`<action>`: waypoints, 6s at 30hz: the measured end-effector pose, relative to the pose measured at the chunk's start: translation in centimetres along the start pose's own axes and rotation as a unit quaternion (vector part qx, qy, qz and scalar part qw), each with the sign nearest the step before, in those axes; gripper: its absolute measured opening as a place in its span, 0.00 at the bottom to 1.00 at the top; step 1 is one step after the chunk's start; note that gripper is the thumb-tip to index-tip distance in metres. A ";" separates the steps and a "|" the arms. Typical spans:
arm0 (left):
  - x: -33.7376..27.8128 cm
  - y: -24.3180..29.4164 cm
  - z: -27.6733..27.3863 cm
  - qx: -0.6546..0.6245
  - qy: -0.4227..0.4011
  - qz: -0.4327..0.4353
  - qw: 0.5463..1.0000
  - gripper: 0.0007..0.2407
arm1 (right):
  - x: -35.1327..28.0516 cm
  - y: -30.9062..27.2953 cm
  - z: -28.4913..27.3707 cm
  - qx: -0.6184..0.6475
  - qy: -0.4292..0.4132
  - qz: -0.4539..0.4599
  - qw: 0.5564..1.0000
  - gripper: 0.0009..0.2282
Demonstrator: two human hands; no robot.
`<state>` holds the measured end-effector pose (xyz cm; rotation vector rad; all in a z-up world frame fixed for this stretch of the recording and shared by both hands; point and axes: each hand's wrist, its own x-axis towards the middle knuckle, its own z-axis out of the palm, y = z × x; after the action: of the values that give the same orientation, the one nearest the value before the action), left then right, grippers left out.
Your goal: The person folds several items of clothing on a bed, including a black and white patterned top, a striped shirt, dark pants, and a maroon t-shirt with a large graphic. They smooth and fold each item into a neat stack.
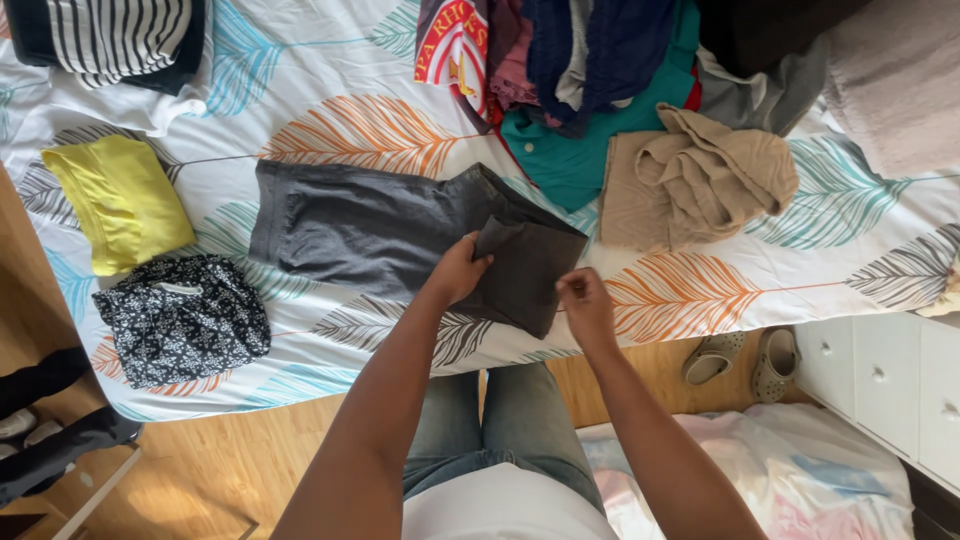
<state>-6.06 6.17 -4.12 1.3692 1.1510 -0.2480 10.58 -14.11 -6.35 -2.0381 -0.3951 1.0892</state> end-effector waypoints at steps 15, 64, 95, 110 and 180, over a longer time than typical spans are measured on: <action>-1.6 -1.7 -3.7 0.134 0.005 0.036 0.990 0.26 | 2.0 -0.3 4.0 0.057 -0.031 0.188 0.980 0.30; -1.4 -10.6 -8.2 -0.031 0.011 0.025 0.999 0.28 | -2.5 -2.9 9.8 -0.141 0.058 -0.040 0.987 0.25; -2.2 -16.1 -11.1 0.098 0.146 -0.030 0.984 0.20 | -3.8 -6.6 13.9 0.073 -0.106 0.145 0.981 0.43; -0.2 -17.0 -15.3 -0.145 0.103 -0.001 0.984 0.21 | -8.4 -20.0 20.6 0.014 -0.134 -0.038 0.990 0.34; -10.8 -2.7 -14.0 0.141 0.079 0.105 0.981 0.34 | 14.4 -24.5 12.3 0.005 0.062 -0.226 0.972 0.14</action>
<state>-20.10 12.32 5.17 1.7750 1.1190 -0.1551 11.11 16.19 -0.11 -1.8675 -0.7430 0.6798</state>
